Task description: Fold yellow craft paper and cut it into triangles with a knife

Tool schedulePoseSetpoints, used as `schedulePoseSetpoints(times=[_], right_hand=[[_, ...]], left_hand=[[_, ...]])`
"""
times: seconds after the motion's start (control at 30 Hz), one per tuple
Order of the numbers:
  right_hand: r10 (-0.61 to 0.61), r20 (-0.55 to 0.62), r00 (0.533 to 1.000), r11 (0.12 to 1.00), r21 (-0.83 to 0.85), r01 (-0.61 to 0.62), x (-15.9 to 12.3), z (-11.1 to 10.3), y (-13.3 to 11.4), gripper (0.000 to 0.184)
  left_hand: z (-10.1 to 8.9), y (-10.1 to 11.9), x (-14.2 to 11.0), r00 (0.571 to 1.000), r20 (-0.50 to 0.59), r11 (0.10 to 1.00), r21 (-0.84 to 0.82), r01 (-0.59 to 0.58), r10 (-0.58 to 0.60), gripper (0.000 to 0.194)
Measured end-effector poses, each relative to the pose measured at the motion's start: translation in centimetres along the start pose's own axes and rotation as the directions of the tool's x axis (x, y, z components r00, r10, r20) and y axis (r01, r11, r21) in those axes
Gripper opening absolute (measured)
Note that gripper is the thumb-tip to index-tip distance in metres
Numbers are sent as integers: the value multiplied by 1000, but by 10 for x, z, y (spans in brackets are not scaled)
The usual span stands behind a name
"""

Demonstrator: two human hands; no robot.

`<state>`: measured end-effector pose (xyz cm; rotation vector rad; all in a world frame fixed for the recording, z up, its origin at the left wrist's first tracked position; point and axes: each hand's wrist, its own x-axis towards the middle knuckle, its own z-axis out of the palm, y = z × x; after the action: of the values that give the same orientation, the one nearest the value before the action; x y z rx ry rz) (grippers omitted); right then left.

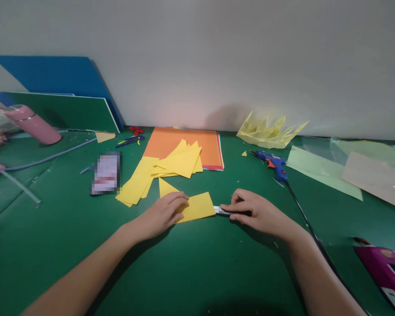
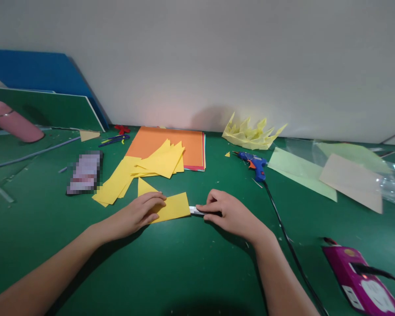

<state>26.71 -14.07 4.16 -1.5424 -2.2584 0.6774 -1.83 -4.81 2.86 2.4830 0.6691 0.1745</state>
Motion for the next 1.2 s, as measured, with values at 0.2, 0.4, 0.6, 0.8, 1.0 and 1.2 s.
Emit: schedulePoseSetpoints(times=[0.2, 0.4, 0.6, 0.8, 1.0, 1.2], right_hand=[[-70, -58, 996, 995, -75, 66, 6, 8, -9, 27], [-125, -2, 992, 991, -52, 125, 9, 16, -10, 29], [-97, 46, 994, 995, -33, 99, 9, 14, -12, 29], [-94, 65, 993, 995, -9, 95, 8, 13, -12, 27], [-89, 51, 995, 996, -13, 90, 10, 17, -15, 27], [-122, 53, 991, 992, -29, 123, 13, 20, -21, 26]], left_hand=[[-1, 1, 1, 1000, 6, 1000, -11, 7, -7, 13], [-1, 1, 1, 1000, -6, 1000, -14, -19, 19, 4], [0, 0, 0, 1000, -7, 1000, -13, -22, 21, 7], [-2, 1, 1, 1000, -12, 1000, -6, -26, 26, 6], [-6, 3, -1, 1000, -5, 999, -25, -30, 30, 20], [-8, 0, 0, 1000, 10, 999, -35, -27, 27, 19]])
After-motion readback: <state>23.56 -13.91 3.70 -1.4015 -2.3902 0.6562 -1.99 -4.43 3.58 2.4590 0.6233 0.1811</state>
